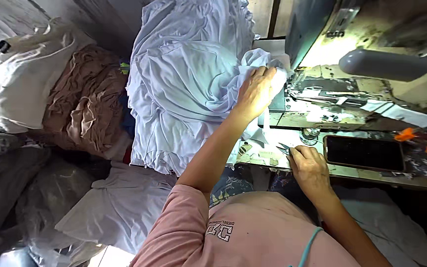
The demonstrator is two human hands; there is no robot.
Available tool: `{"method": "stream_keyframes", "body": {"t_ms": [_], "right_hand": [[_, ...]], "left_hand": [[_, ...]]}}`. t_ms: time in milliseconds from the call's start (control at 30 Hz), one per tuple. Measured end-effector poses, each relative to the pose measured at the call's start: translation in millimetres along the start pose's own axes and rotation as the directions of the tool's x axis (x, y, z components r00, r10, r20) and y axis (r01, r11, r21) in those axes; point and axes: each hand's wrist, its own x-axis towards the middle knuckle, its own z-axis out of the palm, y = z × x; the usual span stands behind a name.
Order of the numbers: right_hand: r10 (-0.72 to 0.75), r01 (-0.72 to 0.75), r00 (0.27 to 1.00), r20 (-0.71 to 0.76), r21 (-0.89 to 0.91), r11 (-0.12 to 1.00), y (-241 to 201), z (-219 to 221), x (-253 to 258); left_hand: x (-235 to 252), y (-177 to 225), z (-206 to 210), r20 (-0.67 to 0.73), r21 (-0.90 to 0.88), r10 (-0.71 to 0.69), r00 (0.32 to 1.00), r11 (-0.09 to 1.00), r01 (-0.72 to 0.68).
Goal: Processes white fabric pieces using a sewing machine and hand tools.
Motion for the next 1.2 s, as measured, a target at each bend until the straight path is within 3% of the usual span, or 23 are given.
{"method": "stream_keyframes", "body": {"t_ms": [233,300,400,467,567,633,733,800,867,1000,1133,1200], "right_hand": [[0.004,-0.006,0.998,-0.055,-0.030,1.000,-2.1,7.6,7.3],[0.034,-0.036,0.995,-0.097,-0.018,0.999,-1.1,13.7,5.7],[0.071,-0.076,0.987,-0.146,-0.033,0.997,-0.1,20.5,4.8],[0.069,-0.079,0.981,-0.182,-0.050,0.996,0.2,23.1,3.6],[0.054,-0.067,0.979,-0.198,-0.056,0.996,0.8,23.0,-0.3],[0.053,-0.062,0.982,-0.184,-0.040,0.997,1.9,20.9,-1.7],[0.145,-0.125,0.984,-0.106,0.179,0.976,2.2,6.1,2.1],[0.240,-0.223,0.971,0.008,0.401,0.888,1.3,-13.1,10.0],[0.258,-0.243,0.966,0.033,0.469,0.849,-0.1,-29.1,21.6],[0.146,-0.132,0.988,-0.048,0.231,0.964,-2.3,-53.8,55.1],[0.048,-0.045,0.990,-0.135,0.030,0.999,-8.8,-62.6,92.3],[0.057,-0.065,0.993,-0.099,-0.074,0.995,-19.4,-64.4,106.7]], "left_hand": [[-33.3,19.8,-21.6,0.117,0.225,-0.218,0.969,0.956,0.188],[-32.9,19.8,-30.1,0.082,0.260,-0.176,0.981,0.954,0.150],[-16.3,11.1,-33.0,-0.082,0.259,0.037,0.996,0.966,-0.015],[-0.6,-2.9,-23.0,-0.114,0.190,0.147,0.983,0.974,-0.124],[7.4,-28.2,-3.4,0.037,0.056,0.120,0.992,0.991,-0.122],[0.7,-36.2,-0.4,0.009,0.000,0.080,0.997,0.997,-0.080],[-14.6,-30.5,-9.2,-0.053,0.007,0.045,0.998,0.999,-0.045],[-21.7,-26.1,-11.2,-0.090,0.022,0.059,0.994,0.998,-0.057],[-25.3,-22.2,-11.2,-0.119,0.021,0.083,0.989,0.997,-0.081],[-26.5,-22.3,-12.4,-0.161,-0.134,0.069,0.984,0.987,-0.091],[-23.0,-26.0,-16.3,-0.077,-0.294,0.019,0.997,0.955,-0.041],[-22.1,-29.1,-14.9,-0.056,-0.355,0.021,0.998,0.934,-0.040]]}}
